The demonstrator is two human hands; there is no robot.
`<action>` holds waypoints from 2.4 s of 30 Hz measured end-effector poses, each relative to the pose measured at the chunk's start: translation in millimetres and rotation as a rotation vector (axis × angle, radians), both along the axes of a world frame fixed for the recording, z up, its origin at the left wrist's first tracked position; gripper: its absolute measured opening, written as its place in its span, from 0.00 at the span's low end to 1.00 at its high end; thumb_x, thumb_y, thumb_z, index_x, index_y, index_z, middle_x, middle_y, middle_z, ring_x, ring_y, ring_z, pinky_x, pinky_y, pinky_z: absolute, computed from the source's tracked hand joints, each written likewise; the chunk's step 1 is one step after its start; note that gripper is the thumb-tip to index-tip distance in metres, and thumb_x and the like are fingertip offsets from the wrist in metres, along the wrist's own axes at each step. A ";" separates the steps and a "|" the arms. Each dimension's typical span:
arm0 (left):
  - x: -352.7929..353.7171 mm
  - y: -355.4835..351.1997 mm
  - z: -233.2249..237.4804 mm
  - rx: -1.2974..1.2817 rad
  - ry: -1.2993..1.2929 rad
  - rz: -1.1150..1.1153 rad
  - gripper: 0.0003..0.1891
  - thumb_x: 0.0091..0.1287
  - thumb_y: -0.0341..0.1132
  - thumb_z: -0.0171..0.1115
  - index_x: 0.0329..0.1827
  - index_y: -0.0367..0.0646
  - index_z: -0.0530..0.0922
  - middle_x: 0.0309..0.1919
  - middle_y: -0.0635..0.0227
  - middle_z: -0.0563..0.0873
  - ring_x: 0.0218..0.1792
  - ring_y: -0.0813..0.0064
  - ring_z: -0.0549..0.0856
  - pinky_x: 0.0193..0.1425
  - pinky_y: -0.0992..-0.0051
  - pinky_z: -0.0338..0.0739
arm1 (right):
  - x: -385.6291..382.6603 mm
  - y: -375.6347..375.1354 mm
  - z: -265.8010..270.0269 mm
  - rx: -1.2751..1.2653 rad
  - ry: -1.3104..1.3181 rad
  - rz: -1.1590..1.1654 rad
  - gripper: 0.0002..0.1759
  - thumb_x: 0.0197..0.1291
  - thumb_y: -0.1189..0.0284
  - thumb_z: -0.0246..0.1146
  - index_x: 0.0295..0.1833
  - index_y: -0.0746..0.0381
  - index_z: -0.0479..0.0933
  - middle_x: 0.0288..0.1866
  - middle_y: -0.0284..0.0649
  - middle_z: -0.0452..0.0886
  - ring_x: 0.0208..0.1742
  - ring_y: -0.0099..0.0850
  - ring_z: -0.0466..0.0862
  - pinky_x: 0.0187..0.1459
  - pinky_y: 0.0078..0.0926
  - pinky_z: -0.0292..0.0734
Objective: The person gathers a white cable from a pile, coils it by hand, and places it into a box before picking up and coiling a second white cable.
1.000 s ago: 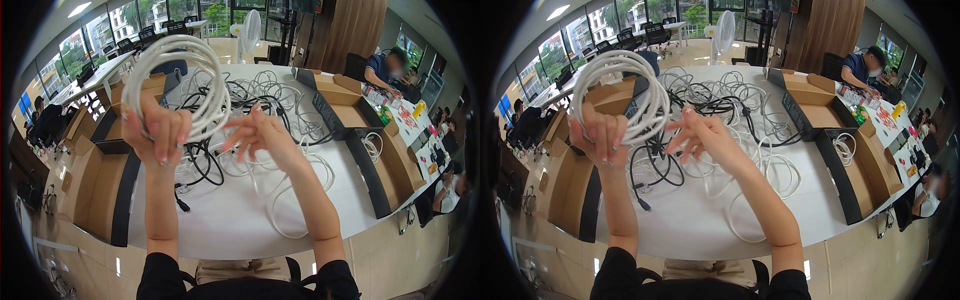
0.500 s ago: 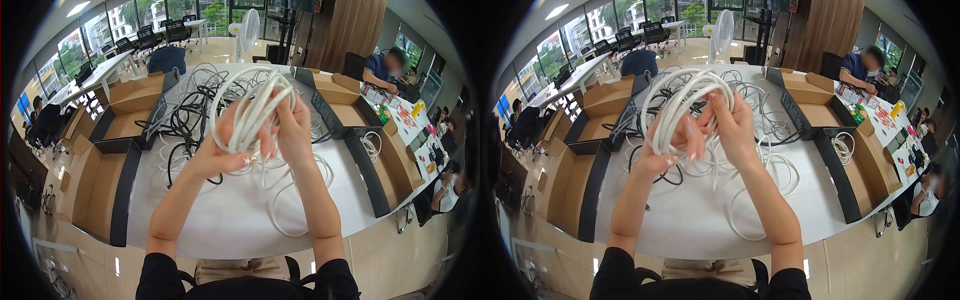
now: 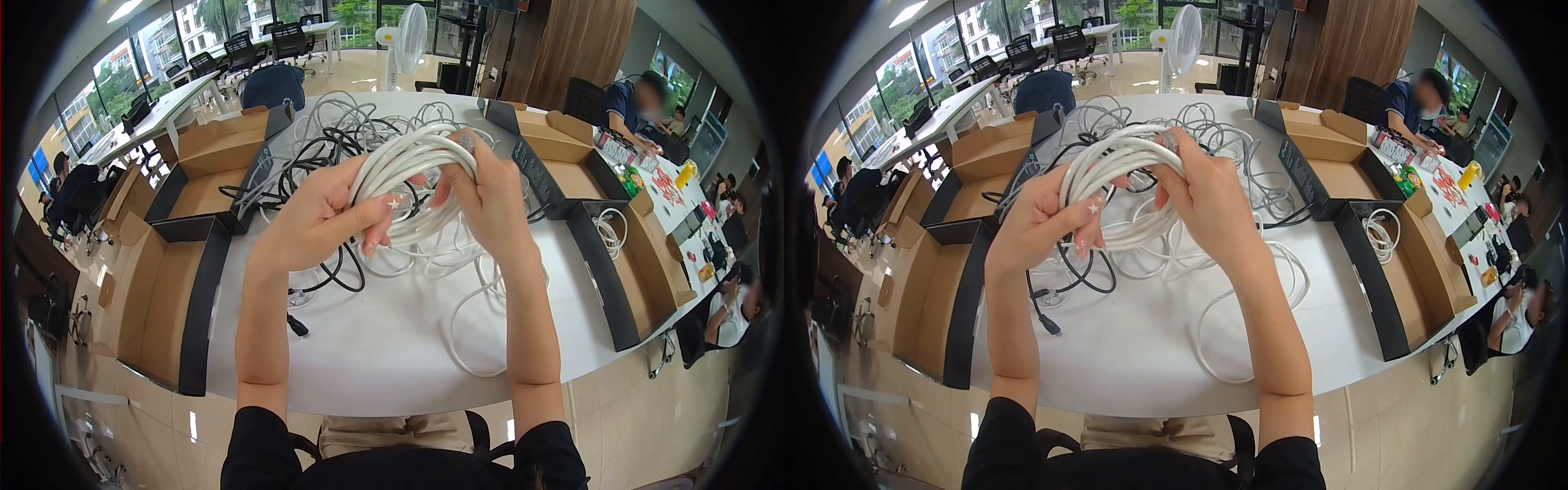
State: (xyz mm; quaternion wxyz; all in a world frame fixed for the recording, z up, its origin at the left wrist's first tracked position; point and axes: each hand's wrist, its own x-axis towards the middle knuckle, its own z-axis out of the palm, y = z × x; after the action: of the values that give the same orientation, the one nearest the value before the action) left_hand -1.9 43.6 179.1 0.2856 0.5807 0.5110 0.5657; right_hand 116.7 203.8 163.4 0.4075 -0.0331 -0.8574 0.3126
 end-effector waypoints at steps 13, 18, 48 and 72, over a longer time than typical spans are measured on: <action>-2.6 29.4 -26.5 -0.101 -0.008 0.274 0.24 0.63 0.49 0.56 0.16 0.38 0.75 0.06 0.73 0.72 0.08 0.86 0.70 0.14 0.85 0.61 | -12.7 -11.5 -25.7 0.869 -0.059 -0.357 0.08 0.45 0.74 0.59 0.34 0.61 0.71 0.21 0.34 0.71 0.22 0.30 0.79 0.20 0.24 0.72; 1.8 34.1 -24.2 -0.097 0.047 0.358 0.25 0.62 0.49 0.57 0.12 0.40 0.73 0.04 0.77 0.67 0.06 0.89 0.65 0.11 0.85 0.55 | -8.0 -5.2 -13.0 0.572 -0.061 -0.143 0.06 0.46 0.72 0.61 0.28 0.62 0.73 0.23 0.36 0.75 0.24 0.31 0.79 0.25 0.25 0.72; -22.4 6.9 -7.2 0.500 -0.461 0.561 0.20 0.67 0.50 0.48 0.23 0.45 0.69 0.07 0.80 0.61 0.06 0.91 0.54 0.15 0.87 0.54 | -13.6 18.3 -12.4 -0.473 0.321 0.451 0.11 0.66 0.69 0.51 0.39 0.66 0.73 0.26 0.28 0.70 0.23 0.12 0.63 0.25 0.10 0.57; 29.7 56.2 -60.6 0.751 -0.539 -0.237 0.30 0.59 0.52 0.43 0.52 0.34 0.68 0.24 0.61 0.76 0.22 0.72 0.77 0.46 0.67 0.73 | -17.6 0.4 -17.8 -0.894 0.482 0.622 0.16 0.65 0.63 0.52 0.32 0.65 0.71 0.12 0.27 0.58 0.13 0.17 0.60 0.18 0.16 0.58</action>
State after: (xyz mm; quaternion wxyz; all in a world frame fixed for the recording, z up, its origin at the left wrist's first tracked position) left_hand 27.7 99.8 118.4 0.2407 0.5306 0.1093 0.8053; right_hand 99.1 204.2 145.6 0.4264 0.1234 -0.4953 0.7468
